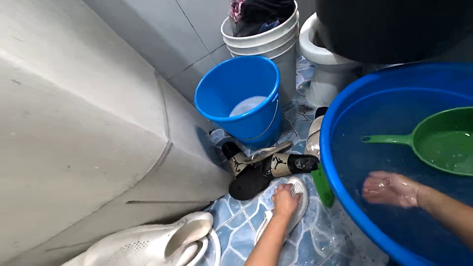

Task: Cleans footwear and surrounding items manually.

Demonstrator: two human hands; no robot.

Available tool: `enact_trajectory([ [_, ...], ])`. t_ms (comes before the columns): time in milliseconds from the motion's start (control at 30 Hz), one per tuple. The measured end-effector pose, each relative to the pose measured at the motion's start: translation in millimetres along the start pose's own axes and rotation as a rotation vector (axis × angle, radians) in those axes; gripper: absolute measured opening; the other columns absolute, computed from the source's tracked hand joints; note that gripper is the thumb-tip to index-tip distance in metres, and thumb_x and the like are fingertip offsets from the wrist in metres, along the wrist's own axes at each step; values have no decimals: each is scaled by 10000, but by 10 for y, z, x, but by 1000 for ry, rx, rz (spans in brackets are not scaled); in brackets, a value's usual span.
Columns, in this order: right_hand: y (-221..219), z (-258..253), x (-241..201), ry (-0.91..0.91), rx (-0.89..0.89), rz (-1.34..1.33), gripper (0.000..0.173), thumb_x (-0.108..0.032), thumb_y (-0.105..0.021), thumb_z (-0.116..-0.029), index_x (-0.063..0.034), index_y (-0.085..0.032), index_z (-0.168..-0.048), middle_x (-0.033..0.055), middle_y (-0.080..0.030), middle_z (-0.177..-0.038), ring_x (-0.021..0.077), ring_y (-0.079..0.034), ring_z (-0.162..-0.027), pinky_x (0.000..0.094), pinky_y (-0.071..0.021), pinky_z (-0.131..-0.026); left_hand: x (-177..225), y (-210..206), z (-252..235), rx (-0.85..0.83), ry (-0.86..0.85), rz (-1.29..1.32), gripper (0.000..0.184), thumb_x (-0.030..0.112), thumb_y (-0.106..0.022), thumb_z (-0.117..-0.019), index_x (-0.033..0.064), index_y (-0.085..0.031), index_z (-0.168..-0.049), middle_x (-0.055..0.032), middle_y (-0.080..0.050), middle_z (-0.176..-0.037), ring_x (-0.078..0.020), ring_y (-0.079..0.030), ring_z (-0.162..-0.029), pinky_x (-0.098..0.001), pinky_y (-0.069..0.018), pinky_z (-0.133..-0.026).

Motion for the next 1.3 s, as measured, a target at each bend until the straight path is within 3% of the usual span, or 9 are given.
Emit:
enact_trajectory([
  [67, -585, 297, -317, 0, -242, 177, 536, -354, -170, -1135, -25, -574, -1006, 71, -693, -819, 212, -720, -769, 371, -602, -786, 130, -84, 36, -45, 64, -9, 565, 390, -623, -1012, 88, -531, -1481, -177, -438, -1572, -370, -352, -1483, -616, -250, -1176],
  [133, -1124, 548, -639, 40, -303, 388, 516, -304, -197, -1146, 10, -594, -1045, 67, -661, -728, 184, -694, -646, 337, -600, -687, 209, -176, 14, -96, 89, -53, 668, 407, -640, -995, 66, -445, -1535, -246, -334, -1615, -432, -309, -1494, -649, -254, -1169],
  [267, -1632, 774, -1005, 324, -275, 674, 269, -187, -475, -1105, -40, -660, -1234, 84, -708, -1127, 171, -681, -1041, 354, -547, -915, 151, -416, -135, -137, 62, -80, 673, 258, -581, -1037, 49, -293, -1607, -248, -148, -1688, -451, -143, -1554, -592, -157, -1238],
  [367, -1722, 712, -838, 392, -232, 645, 229, -128, -556, -1067, -24, -650, -1247, 111, -675, -1210, 183, -639, -1101, 377, -508, -971, 98, -480, -239, -42, 46, -207, 944, 500, -751, -877, 191, -276, -1632, -243, -192, -1678, -498, -182, -1528, -740, -194, -1158],
  [467, -1764, 584, -586, 312, -219, 651, 374, -130, -590, -1046, -44, -533, -1405, 157, -575, -1395, 235, -595, -1247, 411, -492, -1044, -9, -544, -314, -28, 77, -266, 1040, 350, -781, -863, 345, -110, -1657, -301, -43, -1682, -602, -219, -1469, -788, -280, -1069],
  [600, -1889, 462, -189, 203, -202, 708, 614, -186, -641, -1015, -45, -365, -1545, 245, -456, -1506, 346, -529, -1329, 485, -454, -1083, -21, -494, -312, -47, 101, -303, 1138, 338, -802, -818, 425, -23, -1643, -312, -186, -1645, -554, -398, -1374, -703, -405, -999],
  [933, -1951, 81, 92, 90, 102, 658, 748, -148, -670, -975, -41, -255, -1588, 331, -317, -1567, 437, -439, -1404, 529, -435, -1106, -330, 690, 659, 437, -327, 479, 1521, 385, -956, -519, -23, 19, -1612, -310, -319, -1581, -359, -477, -1392, -509, -437, -1116],
  [1067, -1933, -160, -165, 354, 414, 667, 662, -88, -686, -943, 35, -394, -1525, 374, -339, -1539, 541, -364, -1420, 619, -356, -1142, -692, 742, 845, 597, -422, 856, 1639, 315, -964, -469, 40, 208, -1580, -335, -216, -1602, -241, -443, -1431, -368, -459, -1113],
  [1300, -1656, -630, 235, 541, 686, 878, 648, 45, -652, -921, 54, -420, -1526, 404, -385, -1517, 611, -398, -1376, 718, -356, -1080, -1063, 616, 1009, 551, -401, 1062, 1614, 485, -956, -536, 29, 184, -1583, -285, -217, -1616, -160, -496, -1384, -301, -506, -1065],
])
Point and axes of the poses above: each hand's wrist, its own z-axis away from the middle knuckle, its own y-axis out of the back of the hand, x = y × z, the point moved 6 cm from there along -z, towards the middle knuckle
